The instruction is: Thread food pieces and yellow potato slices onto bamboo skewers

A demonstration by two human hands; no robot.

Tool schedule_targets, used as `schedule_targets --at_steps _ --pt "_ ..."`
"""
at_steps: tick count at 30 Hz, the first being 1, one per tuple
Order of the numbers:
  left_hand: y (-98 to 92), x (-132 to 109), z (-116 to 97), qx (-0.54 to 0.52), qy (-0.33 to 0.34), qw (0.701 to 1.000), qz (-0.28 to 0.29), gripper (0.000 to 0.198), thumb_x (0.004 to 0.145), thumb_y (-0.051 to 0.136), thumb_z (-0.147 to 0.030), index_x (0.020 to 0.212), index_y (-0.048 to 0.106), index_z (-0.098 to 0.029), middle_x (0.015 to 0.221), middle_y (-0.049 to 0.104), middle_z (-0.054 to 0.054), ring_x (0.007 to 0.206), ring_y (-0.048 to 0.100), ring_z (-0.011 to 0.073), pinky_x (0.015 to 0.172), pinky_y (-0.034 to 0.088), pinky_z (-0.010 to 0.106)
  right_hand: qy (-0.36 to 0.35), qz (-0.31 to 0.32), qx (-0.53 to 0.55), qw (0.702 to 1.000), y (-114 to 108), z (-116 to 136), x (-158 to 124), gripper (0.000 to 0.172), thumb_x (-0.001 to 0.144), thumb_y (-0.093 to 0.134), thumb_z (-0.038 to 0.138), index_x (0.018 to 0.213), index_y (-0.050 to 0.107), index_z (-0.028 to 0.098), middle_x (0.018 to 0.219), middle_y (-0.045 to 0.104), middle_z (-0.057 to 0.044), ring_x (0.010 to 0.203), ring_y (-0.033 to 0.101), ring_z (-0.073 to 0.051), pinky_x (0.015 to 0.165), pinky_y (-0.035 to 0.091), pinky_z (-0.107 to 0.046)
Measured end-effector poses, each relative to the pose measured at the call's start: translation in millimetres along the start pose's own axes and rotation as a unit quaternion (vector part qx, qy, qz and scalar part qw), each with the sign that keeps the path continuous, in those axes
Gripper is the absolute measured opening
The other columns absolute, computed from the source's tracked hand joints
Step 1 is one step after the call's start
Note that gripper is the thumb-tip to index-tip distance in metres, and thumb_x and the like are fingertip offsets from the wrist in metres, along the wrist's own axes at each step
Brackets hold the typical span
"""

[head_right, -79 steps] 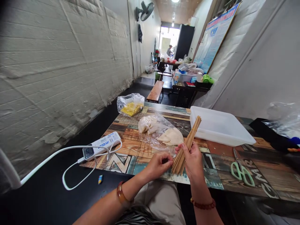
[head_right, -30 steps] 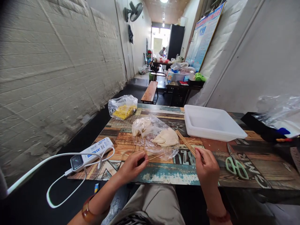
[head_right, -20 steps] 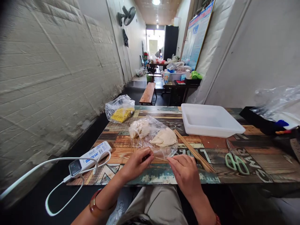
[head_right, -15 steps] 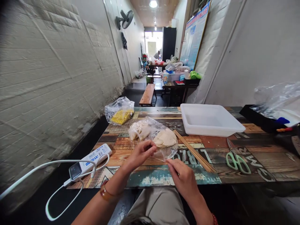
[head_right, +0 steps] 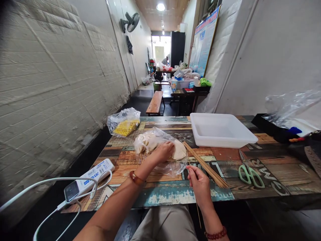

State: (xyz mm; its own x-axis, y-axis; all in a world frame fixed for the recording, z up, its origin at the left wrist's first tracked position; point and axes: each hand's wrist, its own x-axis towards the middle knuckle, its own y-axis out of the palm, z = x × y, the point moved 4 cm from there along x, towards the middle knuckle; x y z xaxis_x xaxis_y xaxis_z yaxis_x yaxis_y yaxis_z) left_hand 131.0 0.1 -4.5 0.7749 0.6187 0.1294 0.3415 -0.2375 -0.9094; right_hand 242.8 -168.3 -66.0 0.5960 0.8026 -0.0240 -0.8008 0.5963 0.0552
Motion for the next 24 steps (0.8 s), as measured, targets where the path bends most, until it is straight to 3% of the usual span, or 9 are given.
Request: schedule_targets --at_steps 6,10,12,14,16,19,21,24 --pt "-4.0 3 -1 0.034 0.005 0.999 0.006 0.036 0.082 0.049 -0.022 0.117 0.055 -0.016 0.11 0.06 0.013 0.098 0.057 0.0228 0.089 0.042 0.034 0.002 0.0 -0.002 1.0 -1 0 1 0.042 0.073 0.065 0.052 0.095 0.069 0.016 0.058 0.052 0.004 0.043 0.039 -0.009 0.041 0.031 -0.022" --pt "-12.3 -6 -3 0.032 -0.001 0.999 -0.013 0.015 0.074 0.057 -0.021 0.087 0.063 -0.016 0.096 0.059 0.011 0.091 0.055 0.0231 0.084 0.042 0.035 0.0 0.0 0.003 1.0 -1 -1 1 0.04 0.074 0.065 0.051 0.095 0.069 0.016 0.058 0.052 0.004 0.043 0.04 -0.008 0.04 0.031 -0.021" --pt "-14.9 -12 -4 -0.032 0.003 0.999 -0.018 0.006 0.072 0.058 -0.019 0.075 0.061 -0.016 0.088 0.057 0.007 0.082 0.054 0.0191 0.079 0.043 0.032 -0.004 -0.002 0.002 1.0 -1 0 0 0.04 0.074 0.065 0.051 0.095 0.069 0.016 0.058 0.053 0.004 0.042 0.04 -0.008 0.04 0.032 -0.021" --pt "-16.6 -19 -2 -0.162 -0.009 0.987 -0.022 0.008 0.069 0.062 -0.022 0.07 0.058 -0.015 0.081 0.055 0.003 0.072 0.051 0.0144 0.071 0.043 0.028 -0.011 -0.003 -0.002 1.0 -1 1 0 0.039 0.074 0.065 0.05 0.094 0.07 0.017 0.058 0.054 0.004 0.043 0.041 -0.008 0.041 0.033 -0.021" --pt "-15.6 -27 2 -0.351 -0.043 0.935 -0.017 0.02 0.068 0.066 -0.031 0.073 0.056 -0.015 0.075 0.054 0.0 0.064 0.049 0.0109 0.061 0.041 0.024 -0.011 -0.004 -0.007 1.0 -1 0 0 0.039 0.074 0.065 0.05 0.094 0.07 0.017 0.058 0.054 0.004 0.043 0.041 -0.008 0.041 0.032 -0.022" --pt "-10.6 -37 7 -0.605 -0.096 0.79 -0.018 0.036 0.063 0.074 -0.039 0.08 0.054 -0.014 0.069 0.057 -0.002 0.056 0.05 0.0081 0.055 0.039 0.021 -0.001 -0.003 -0.012 1.0 -2 -3 0 0.039 0.073 0.066 0.05 0.093 0.07 0.017 0.058 0.053 0.004 0.042 0.04 -0.008 0.04 0.032 -0.022" --pt "-7.8 -40 9 -0.694 -0.117 0.709 -0.039 0.043 0.057 0.08 -0.036 0.084 0.055 -0.014 0.072 0.061 -0.001 0.057 0.054 0.0083 0.057 0.042 0.021 0.004 -0.003 -0.011 1.0 -3 -6 1 0.039 0.073 0.066 0.049 0.094 0.07 0.017 0.059 0.053 0.004 0.043 0.04 -0.008 0.04 0.032 -0.021" --pt "-4.9 -42 9 -0.753 -0.12 0.645 -0.044 0.049 0.053 0.083 -0.03 0.093 0.06 -0.013 0.079 0.067 0.003 0.063 0.06 0.0113 0.064 0.047 0.024 -0.007 -0.019 -0.02 1.0 -5 -9 1 0.038 0.074 0.066 0.048 0.094 0.071 0.017 0.059 0.054 0.003 0.043 0.042 -0.009 0.04 0.034 -0.022"
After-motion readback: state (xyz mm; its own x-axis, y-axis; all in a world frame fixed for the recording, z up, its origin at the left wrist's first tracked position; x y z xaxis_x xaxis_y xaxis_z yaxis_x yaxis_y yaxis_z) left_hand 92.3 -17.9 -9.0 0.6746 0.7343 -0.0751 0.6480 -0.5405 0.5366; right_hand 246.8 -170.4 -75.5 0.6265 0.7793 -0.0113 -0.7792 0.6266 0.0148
